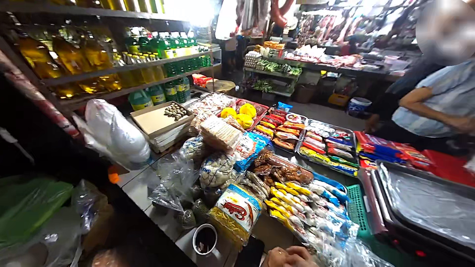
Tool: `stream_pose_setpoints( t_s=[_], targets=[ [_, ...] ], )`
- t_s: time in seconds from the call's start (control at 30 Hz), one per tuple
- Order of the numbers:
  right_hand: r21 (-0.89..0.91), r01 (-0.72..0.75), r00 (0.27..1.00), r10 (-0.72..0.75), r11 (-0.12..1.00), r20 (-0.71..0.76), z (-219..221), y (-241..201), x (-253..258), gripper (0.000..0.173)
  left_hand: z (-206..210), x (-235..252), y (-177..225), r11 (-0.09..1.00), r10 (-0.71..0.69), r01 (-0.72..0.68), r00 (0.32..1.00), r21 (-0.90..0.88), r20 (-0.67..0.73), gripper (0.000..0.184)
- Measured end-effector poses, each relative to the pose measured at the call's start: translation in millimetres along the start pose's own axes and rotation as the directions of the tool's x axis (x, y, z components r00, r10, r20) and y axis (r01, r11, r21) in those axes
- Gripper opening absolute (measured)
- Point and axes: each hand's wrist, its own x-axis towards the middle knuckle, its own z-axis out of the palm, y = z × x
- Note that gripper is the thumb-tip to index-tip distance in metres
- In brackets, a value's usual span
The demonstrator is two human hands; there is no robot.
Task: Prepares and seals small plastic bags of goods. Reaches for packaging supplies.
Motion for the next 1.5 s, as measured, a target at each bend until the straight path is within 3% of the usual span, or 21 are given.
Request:
stream_pose_setpoints(
  t_s=[0.07,0.27,0.37,0.53,0.63,0.73,0.97,1.07,1.13,1.27,1.33,1.37,1.4,1.43,1.47,1.5],
  targets=[
    [-0.090,0.067,0.995,-0.073,0.994,-0.063,10,-20,7,0.026,-2,0,0,0.999,0.050,-0.050,0.998,0.016,-0.032,0.017],
    [-0.150,0.192,0.969,-0.211,0.970,-0.125,20,-27,10,0.044,-16,2,4,0.997,-0.072,0.072,0.981,0.007,0.178,0.028],
    [-0.154,0.185,0.965,-0.209,0.971,-0.157,23,-26,9,0.046,-19,8,9,0.993,-0.119,0.119,0.970,0.012,0.212,0.031],
    [-0.135,0.177,0.924,-0.212,0.975,-0.319,19,-44,10,0.056,-16,8,1,0.998,-0.060,0.053,0.974,0.039,0.219,0.024],
    [-0.116,0.195,0.899,-0.225,0.974,-0.375,19,-52,9,0.057,-22,14,12,0.991,-0.101,0.074,0.963,0.113,0.252,0.023],
    [-0.124,0.218,0.890,-0.249,0.968,-0.382,14,-59,12,0.058,-30,27,34,0.984,-0.161,0.128,0.938,0.125,0.307,0.028],
    [-0.173,0.193,0.909,-0.242,0.966,-0.339,24,-54,10,0.059,-28,22,12,0.976,-0.176,0.210,0.915,-0.057,0.364,0.029],
    [-0.194,0.215,0.894,-0.273,0.957,-0.356,18,-66,4,0.052,-29,24,9,0.989,-0.122,0.147,0.908,-0.030,0.401,0.024],
    [-0.177,0.253,0.841,-0.307,0.951,-0.445,7,-84,0,0.047,-28,25,8,0.995,-0.082,0.096,0.907,-0.012,0.414,0.020],
    [0.118,0.305,0.742,-0.158,0.945,-0.652,-30,-114,-18,0.018,-17,17,-2,0.998,-0.057,0.045,0.895,0.038,0.442,0.021],
    [-0.017,0.142,0.718,-0.115,0.990,-0.686,-55,-99,-21,0.016,-16,17,-2,0.998,-0.068,0.056,0.890,0.040,0.451,0.022],
    [-0.158,-0.047,0.759,-0.068,0.986,-0.648,-65,-82,-24,0.025,-15,17,-3,0.998,-0.068,0.055,0.892,0.042,0.448,0.022],
    [-0.293,-0.241,0.827,0.037,0.925,-0.561,-70,-65,-29,0.037,-16,18,-4,0.998,-0.069,0.055,0.891,0.043,0.449,0.022],
    [-0.370,-0.403,0.874,0.233,0.837,-0.426,-70,-53,-31,0.053,-16,18,-4,0.997,-0.070,0.055,0.888,0.046,0.454,0.022],
    [-0.410,-0.499,0.866,0.421,0.763,-0.271,-65,-43,-31,0.071,-15,19,-5,0.997,-0.075,0.057,0.882,0.052,0.465,0.022],
    [-0.406,-0.502,0.861,0.487,0.764,-0.147,-53,-34,-30,0.082,-15,20,-5,0.997,-0.079,0.058,0.877,0.058,0.473,0.021]
  ],
)
